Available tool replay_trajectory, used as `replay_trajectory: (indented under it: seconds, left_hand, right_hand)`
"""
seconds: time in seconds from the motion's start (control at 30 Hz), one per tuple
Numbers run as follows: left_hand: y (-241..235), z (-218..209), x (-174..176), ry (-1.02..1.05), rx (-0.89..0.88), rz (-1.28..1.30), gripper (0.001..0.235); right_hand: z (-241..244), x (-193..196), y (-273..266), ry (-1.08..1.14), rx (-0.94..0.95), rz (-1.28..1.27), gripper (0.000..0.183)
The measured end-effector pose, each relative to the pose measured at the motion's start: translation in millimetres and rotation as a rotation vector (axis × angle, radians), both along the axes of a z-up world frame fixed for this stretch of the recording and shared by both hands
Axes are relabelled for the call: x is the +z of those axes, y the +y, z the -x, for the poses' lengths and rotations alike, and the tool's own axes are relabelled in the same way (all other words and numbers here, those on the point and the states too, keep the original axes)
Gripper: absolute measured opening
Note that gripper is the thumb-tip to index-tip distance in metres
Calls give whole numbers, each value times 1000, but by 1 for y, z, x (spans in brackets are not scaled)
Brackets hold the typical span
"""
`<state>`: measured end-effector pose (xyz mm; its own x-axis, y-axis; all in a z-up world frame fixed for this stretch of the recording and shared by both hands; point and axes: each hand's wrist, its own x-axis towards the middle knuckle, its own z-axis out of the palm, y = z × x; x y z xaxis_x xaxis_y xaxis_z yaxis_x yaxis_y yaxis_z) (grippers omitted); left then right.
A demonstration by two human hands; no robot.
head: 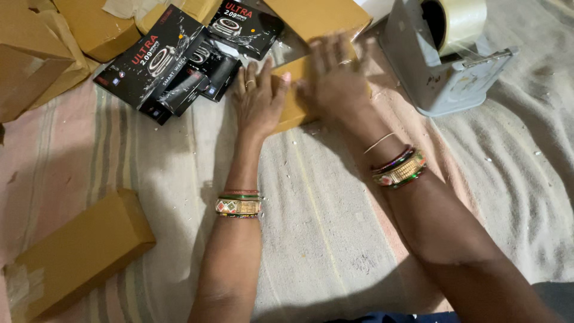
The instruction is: The person packs smart watches into small cardboard boxes. They open the watch boxes, place the watches and accessories inside, close the flaps, and seal the boxes with packing tape using a tape dispenser.
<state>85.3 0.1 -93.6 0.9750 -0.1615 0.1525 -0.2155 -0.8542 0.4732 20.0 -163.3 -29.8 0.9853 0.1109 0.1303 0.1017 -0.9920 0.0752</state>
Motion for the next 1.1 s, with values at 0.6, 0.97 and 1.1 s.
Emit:
replay_trajectory:
  seconds: [0.6,0.97,1.1]
  left_hand:
    - [1,-11,0,182,261,463,97]
    - [15,-15,-9,153,-102,1066,109]
    - [33,-33,-24,148,-62,1492,103]
  right_hand:
    - [-23,-14,-43,95,-294,-662,104]
    - [-38,-33,-64,12,-175,-788,86]
    - [-26,-11,-86,-1,37,-1302,49]
